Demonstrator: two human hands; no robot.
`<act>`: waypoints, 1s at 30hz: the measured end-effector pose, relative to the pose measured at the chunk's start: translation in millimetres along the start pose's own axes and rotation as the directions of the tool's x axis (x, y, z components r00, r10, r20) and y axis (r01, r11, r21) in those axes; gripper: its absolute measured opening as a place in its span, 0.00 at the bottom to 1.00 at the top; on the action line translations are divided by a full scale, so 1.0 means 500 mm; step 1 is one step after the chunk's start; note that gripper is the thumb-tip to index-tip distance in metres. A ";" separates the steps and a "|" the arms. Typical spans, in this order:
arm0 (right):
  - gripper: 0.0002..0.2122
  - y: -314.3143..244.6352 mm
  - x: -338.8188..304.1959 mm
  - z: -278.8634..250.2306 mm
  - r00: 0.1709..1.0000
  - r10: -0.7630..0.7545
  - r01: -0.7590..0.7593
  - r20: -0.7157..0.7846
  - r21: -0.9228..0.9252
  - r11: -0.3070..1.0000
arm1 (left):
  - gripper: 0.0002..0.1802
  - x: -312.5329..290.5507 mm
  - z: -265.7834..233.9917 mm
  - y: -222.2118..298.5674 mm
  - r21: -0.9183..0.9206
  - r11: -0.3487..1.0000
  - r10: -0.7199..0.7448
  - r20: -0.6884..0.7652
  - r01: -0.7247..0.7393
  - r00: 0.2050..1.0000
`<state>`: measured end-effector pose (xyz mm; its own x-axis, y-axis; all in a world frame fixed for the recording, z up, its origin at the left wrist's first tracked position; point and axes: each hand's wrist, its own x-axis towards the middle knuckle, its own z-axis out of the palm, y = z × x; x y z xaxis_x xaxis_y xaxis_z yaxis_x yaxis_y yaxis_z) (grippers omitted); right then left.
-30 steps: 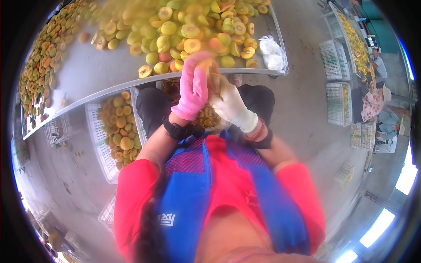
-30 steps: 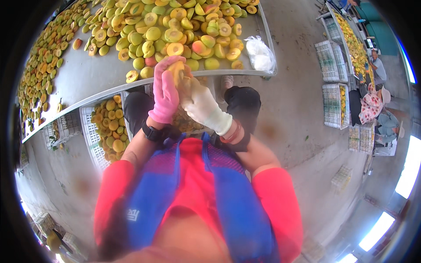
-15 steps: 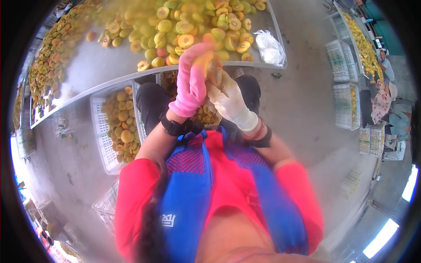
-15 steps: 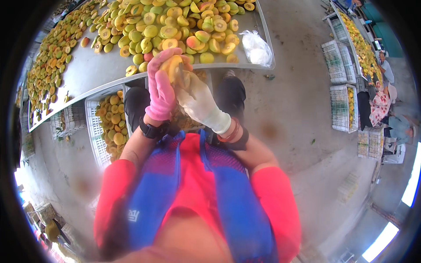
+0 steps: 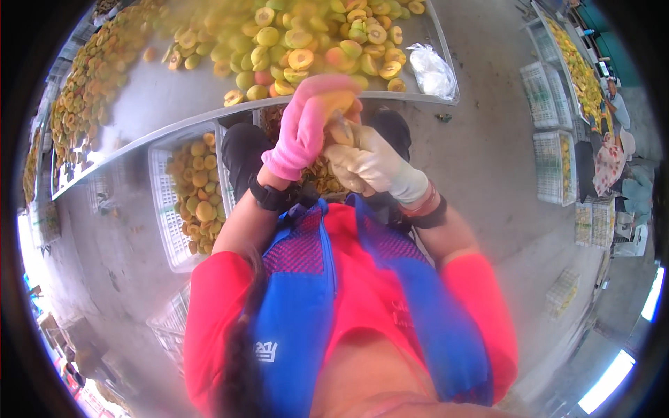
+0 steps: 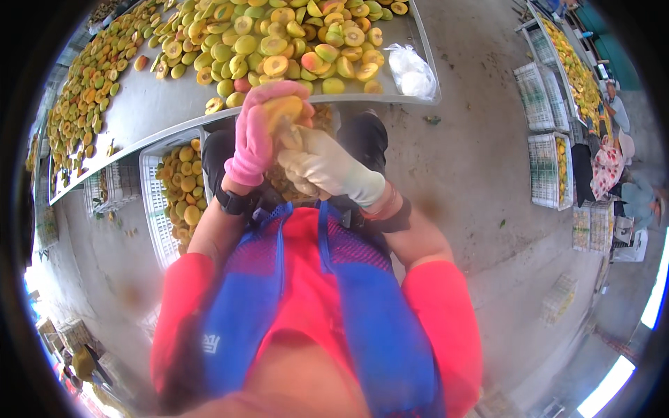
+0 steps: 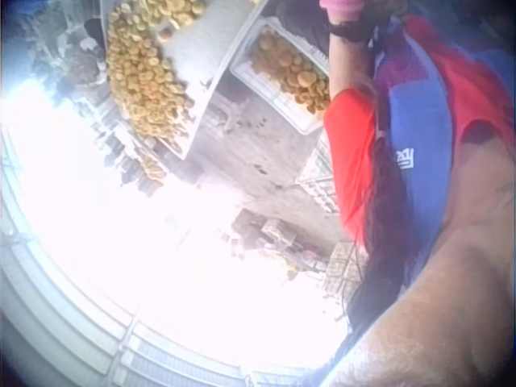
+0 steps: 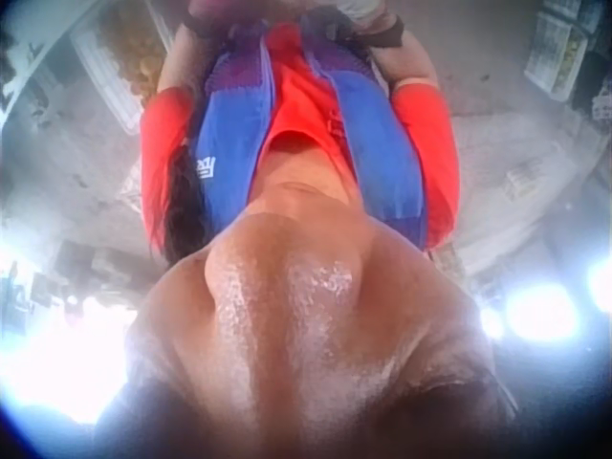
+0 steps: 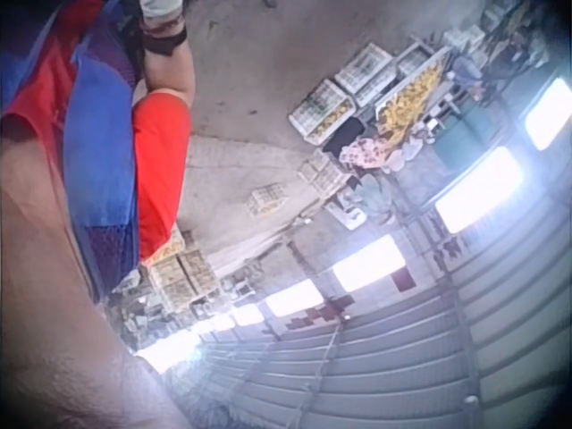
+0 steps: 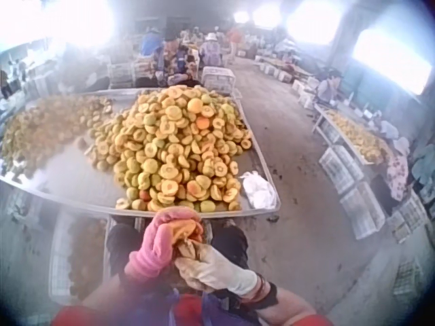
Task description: Slicing small yellow fruits (peaches or apricots) into a container at a processing table.
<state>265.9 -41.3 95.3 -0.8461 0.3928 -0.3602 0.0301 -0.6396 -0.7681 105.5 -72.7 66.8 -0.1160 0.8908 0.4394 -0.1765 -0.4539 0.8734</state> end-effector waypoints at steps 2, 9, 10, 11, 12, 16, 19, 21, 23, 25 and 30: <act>0.03 -0.003 0.001 0.010 0.998 -0.060 0.058 -0.031 -0.062 0.996 | 0.18 0.012 0.008 0.018 -0.099 0.993 -0.057 -0.010 0.055 0.998; 0.05 0.011 0.018 0.036 0.985 -0.137 0.119 -0.109 -0.154 0.981 | 0.14 0.032 0.003 0.020 -0.097 0.992 -0.096 -0.128 0.084 0.987; 0.04 0.005 0.014 0.025 0.997 -0.044 0.039 -0.064 -0.076 0.996 | 0.12 0.034 0.000 0.029 -0.086 0.993 -0.086 -0.114 0.076 0.990; 0.04 0.001 0.011 0.015 0.999 0.046 -0.046 -0.011 -0.002 0.999 | 0.13 0.034 -0.011 0.025 -0.060 0.995 -0.077 -0.049 0.074 0.996; 0.04 -0.002 0.008 0.008 0.997 0.071 -0.071 0.006 -0.015 0.997 | 0.13 0.041 -0.022 0.022 -0.038 0.997 -0.070 0.019 0.070 0.997; 0.05 0.006 0.009 -0.006 0.991 0.133 -0.130 -0.001 -0.205 0.970 | 0.25 0.031 -0.030 0.013 0.041 0.988 -0.155 0.090 0.152 0.984; 0.06 0.029 0.014 -0.004 0.998 0.041 -0.025 0.048 -0.301 0.953 | 0.28 0.023 -0.037 0.010 0.110 0.963 -0.261 0.129 0.248 0.957; 0.06 0.033 0.018 -0.007 0.991 0.073 -0.034 0.117 -0.302 0.953 | 0.27 0.019 -0.040 0.011 0.155 0.952 -0.287 0.158 0.263 0.945; 0.06 0.028 0.019 -0.018 0.957 0.226 -0.164 0.181 -0.302 0.939 | 0.25 0.016 -0.050 0.013 0.262 0.946 -0.258 0.250 0.191 0.933; 0.06 0.036 0.017 -0.010 0.953 0.222 -0.203 0.205 -0.113 0.973 | 0.23 0.010 -0.047 0.007 0.335 0.940 -0.168 0.287 0.066 0.943; 0.05 0.085 0.044 -0.043 0.950 0.225 -0.191 0.216 -0.168 0.967 | 0.23 -0.044 -0.124 0.029 0.208 0.888 -0.358 -0.246 0.410 0.901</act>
<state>259.9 -45.8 43.2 -0.9122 0.0867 -0.4004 0.2796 -0.5828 -0.7630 45.0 -100.5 56.8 -0.2818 0.9589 0.0314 -0.0011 -0.0330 0.9995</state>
